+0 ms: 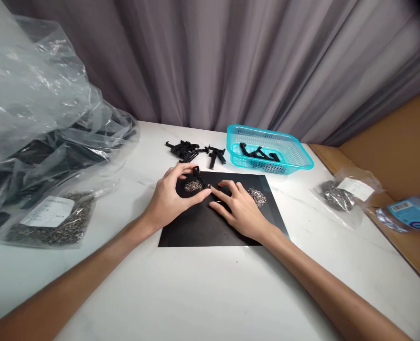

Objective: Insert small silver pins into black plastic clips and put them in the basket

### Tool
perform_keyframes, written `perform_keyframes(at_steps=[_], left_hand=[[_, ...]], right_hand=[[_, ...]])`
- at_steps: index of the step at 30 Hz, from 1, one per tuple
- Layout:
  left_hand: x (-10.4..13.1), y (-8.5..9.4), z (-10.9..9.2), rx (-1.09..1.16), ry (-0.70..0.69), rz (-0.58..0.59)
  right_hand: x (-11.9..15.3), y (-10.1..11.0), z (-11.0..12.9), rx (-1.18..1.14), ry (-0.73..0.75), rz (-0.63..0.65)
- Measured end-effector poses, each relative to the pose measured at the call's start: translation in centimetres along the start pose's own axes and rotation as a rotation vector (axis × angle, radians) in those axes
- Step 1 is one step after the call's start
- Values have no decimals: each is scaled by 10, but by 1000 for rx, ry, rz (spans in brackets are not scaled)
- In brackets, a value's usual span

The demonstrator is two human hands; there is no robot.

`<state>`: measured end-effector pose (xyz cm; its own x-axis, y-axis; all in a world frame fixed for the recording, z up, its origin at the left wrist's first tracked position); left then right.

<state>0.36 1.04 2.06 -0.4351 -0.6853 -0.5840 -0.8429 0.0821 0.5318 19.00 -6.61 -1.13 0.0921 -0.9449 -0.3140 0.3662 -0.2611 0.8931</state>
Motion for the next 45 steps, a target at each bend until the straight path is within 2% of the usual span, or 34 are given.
perform_keyframes(at_steps=[3, 8, 12, 21, 27, 35, 40, 45], left_hand=[[0, 0, 1, -4, -4, 6], [-4, 3, -2, -22, 11, -9], [-6, 5, -4, -30, 16, -19], [-2, 1, 0, -11, 3, 7], [0, 0, 1, -25, -16, 31], [7, -5, -7, -106, -144, 221], [11, -8, -19, -171, -302, 301], [15, -13, -23, -150, -352, 317]], right_hand=[[-1, -1, -1, -16, 2, 6], [-1, 4, -7, -197, -76, -105], [-1, 6, -8, -187, -119, -120], [1, 1, 2, 9, 44, -26], [5, 15, -4, -193, -3, -129], [12, 33, -23, -487, -152, -116], [12, 46, -26, -497, -217, -26], [14, 43, -25, -545, -272, 108]])
Point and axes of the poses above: each hand's wrist, its own x-axis away from the middle knuckle, its own y-axis out of the back of the hand, z = x × y, the point moved 3 cm from there along -x, towards the middle knuckle, and after that the axes turned 10 degrees about -y, right-handed, at the moved point
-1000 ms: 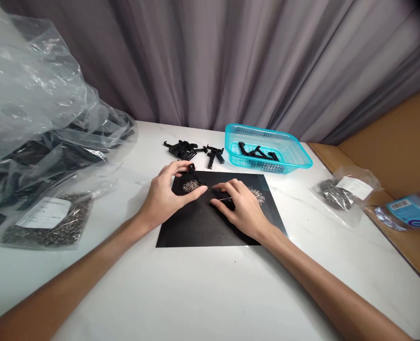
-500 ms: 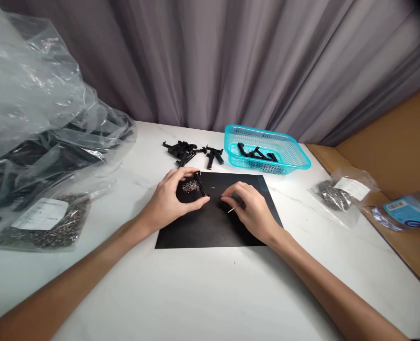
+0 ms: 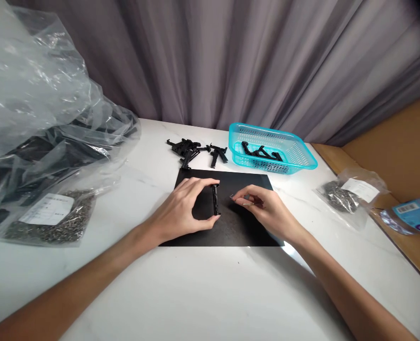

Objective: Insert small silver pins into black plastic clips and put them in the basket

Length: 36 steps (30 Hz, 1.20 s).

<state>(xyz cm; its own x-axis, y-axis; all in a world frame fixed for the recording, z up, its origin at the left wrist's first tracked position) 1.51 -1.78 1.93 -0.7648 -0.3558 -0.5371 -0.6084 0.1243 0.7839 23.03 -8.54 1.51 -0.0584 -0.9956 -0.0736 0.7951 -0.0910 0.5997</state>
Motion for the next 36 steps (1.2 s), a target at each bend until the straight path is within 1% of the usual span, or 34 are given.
perform_keyframes(at_steps=[5, 7, 12, 19, 24, 30, 36], left_hand=[[0, 0, -3, 25, -14, -34], [0, 1, -4, 33, -23, -47], [1, 1, -5, 43, -92, -96], [1, 3, -7, 20, -155, -163], [0, 4, -8, -9, -185, -164], [1, 4, -9, -25, -211, -159], [1, 4, -10, -34, -210, -161]], right_hand=[[2, -5, 2, -190, -66, 111], [4, -6, 4, -235, -79, 128], [11, -12, 13, -279, -73, 30], [15, -24, 18, -418, -90, 52], [16, -26, 18, -450, -55, 73], [16, -26, 17, -478, -54, 150], [15, -18, 19, -351, 20, 216]])
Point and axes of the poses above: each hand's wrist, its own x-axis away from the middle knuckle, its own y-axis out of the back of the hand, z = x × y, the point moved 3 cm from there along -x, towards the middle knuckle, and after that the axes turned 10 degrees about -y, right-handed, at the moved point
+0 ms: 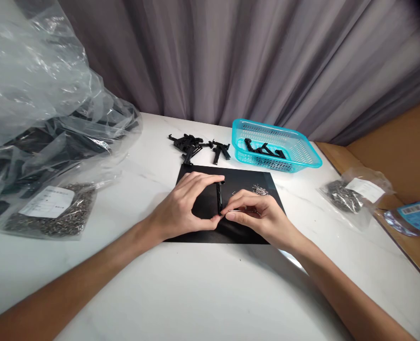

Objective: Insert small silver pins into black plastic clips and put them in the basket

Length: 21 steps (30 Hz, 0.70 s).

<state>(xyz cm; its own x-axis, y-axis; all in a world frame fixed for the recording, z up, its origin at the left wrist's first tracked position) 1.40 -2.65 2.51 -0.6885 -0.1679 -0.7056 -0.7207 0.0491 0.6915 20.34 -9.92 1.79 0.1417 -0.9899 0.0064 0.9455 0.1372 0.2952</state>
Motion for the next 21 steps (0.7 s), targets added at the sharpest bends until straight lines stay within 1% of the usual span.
perform_keyframes(at_steps=[3, 8, 12, 15, 18, 21], left_hand=[[-1, -1, 0, -4, -20, 3], [0, -2, -1, -26, -74, 3], [-1, -2, -3, -43, -127, -4], [-1, -3, -5, -44, -163, -3], [2, -6, -7, -42, -176, 17], [3, -8, -8, -42, -171, 27]], right_hand=[[0, 2, 2, 57, 18, 20], [-2, 1, -2, 94, -5, 6], [-6, 1, -9, 45, -57, 2], [-8, 1, -14, -3, -119, 35], [-7, -1, -18, 29, -170, 47], [-5, -3, -18, 63, -176, 44]])
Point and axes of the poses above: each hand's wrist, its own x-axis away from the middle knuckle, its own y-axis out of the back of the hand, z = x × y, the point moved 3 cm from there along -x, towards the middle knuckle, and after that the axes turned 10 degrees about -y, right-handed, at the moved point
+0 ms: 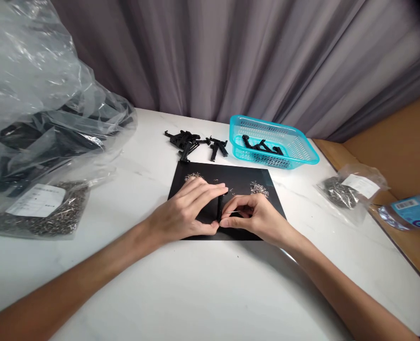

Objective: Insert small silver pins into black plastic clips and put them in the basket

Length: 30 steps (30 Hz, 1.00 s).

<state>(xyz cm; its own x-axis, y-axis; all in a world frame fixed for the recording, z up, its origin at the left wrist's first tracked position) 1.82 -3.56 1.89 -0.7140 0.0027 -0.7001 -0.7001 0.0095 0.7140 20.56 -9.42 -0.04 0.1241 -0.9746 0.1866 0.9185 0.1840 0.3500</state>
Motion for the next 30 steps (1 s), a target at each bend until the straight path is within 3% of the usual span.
perform_keyframes(at_steps=[5, 10, 14, 20, 30], left_hand=[[-1, 1, 3, 59, 199, -23], [-1, 1, 7, 219, 383, -47], [2, -1, 11, 337, 525, -54], [4, -3, 17, 462, 612, -65], [4, -3, 18, 407, 609, -49]], right_hand=[[7, 10, 10, 7, 52, -19], [15, 31, 22, 138, 195, -278], [19, 30, 20, 132, 215, -400], [20, 13, 19, -291, 233, -217], [16, 7, 21, -225, 198, -134]])
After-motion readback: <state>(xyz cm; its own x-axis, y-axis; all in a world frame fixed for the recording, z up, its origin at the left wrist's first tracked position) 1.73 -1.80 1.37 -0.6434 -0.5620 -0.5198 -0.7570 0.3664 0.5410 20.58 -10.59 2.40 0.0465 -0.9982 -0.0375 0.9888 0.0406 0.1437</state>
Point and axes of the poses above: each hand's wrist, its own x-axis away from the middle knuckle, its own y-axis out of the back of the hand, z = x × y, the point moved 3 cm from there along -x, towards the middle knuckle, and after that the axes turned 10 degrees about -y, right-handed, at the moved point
